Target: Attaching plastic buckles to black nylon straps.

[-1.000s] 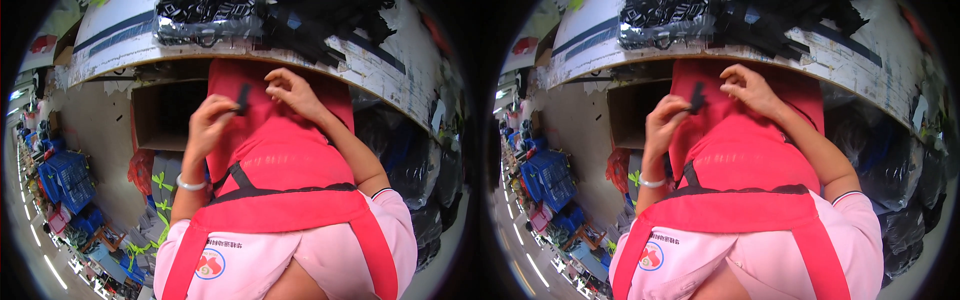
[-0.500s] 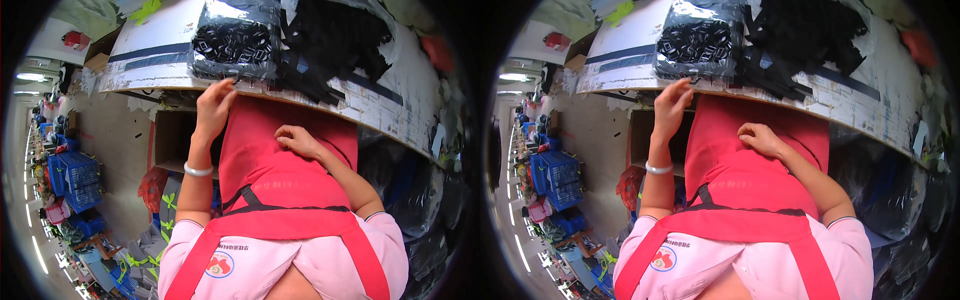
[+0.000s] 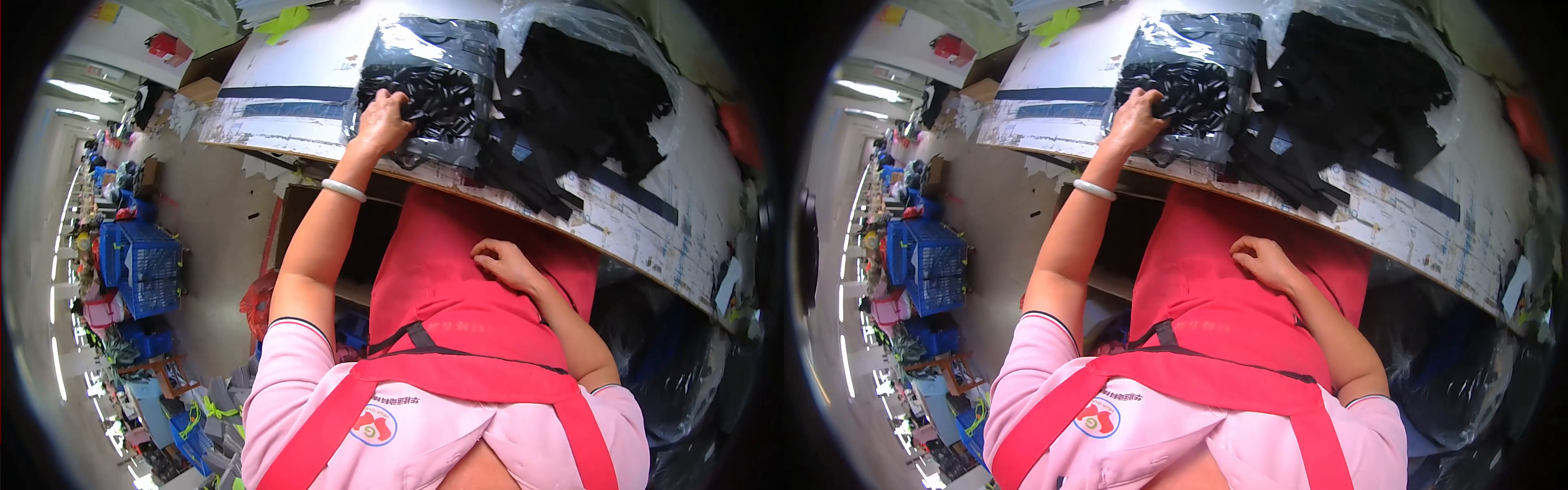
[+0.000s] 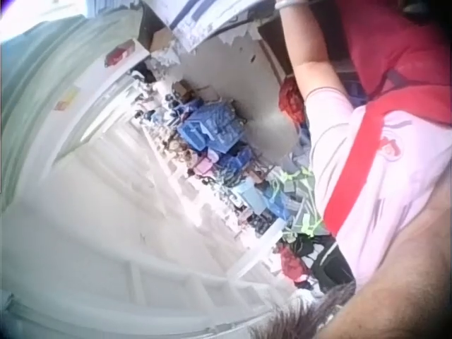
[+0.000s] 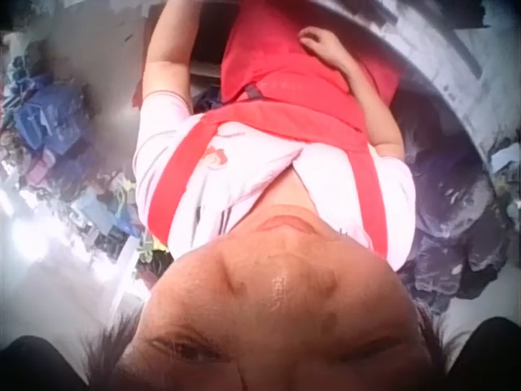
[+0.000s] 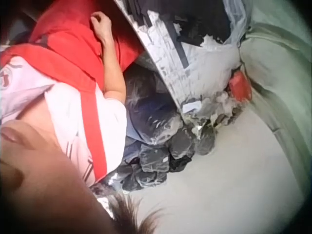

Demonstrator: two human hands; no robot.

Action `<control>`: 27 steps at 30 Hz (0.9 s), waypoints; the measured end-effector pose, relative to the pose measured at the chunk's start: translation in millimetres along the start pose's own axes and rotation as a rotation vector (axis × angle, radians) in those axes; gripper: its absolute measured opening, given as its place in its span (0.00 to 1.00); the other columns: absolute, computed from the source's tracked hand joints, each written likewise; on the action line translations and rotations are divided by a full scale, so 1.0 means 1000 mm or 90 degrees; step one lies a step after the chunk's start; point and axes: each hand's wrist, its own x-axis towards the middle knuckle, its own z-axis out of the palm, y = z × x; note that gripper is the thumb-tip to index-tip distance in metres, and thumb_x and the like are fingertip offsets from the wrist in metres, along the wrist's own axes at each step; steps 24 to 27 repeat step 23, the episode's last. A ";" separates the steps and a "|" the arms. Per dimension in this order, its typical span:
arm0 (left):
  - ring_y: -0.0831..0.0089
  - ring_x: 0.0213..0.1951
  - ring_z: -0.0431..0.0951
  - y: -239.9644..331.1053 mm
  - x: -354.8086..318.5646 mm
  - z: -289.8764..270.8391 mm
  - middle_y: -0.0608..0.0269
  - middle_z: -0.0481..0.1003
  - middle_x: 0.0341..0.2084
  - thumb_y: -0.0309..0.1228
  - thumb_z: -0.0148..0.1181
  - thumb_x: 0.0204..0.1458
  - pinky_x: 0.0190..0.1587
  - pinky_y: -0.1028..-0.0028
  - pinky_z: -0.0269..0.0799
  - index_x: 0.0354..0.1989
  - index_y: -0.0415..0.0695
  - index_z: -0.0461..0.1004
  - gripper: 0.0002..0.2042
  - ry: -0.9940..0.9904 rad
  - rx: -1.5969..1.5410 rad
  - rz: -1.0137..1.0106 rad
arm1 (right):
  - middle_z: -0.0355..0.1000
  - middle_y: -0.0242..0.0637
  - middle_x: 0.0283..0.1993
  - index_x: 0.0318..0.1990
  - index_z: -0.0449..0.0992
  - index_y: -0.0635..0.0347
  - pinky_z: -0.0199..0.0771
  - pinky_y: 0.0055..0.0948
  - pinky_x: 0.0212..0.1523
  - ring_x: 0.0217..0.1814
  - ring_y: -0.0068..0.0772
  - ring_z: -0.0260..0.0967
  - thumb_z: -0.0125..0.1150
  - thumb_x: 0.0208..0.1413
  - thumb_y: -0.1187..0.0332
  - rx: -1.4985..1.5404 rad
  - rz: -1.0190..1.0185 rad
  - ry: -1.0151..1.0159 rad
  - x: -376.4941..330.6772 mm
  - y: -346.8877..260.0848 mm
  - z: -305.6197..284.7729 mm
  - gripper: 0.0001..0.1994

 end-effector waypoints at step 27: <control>0.82 0.16 0.65 0.014 -0.045 -0.058 0.67 0.68 0.21 0.28 0.58 0.54 0.12 0.83 0.53 0.35 0.46 0.72 0.03 -0.003 -1.278 -0.235 | 0.75 0.35 0.36 0.50 0.73 0.60 0.72 0.24 0.38 0.34 0.20 0.70 0.58 0.58 0.71 -0.014 -0.161 0.155 0.007 -0.076 0.005 0.13</control>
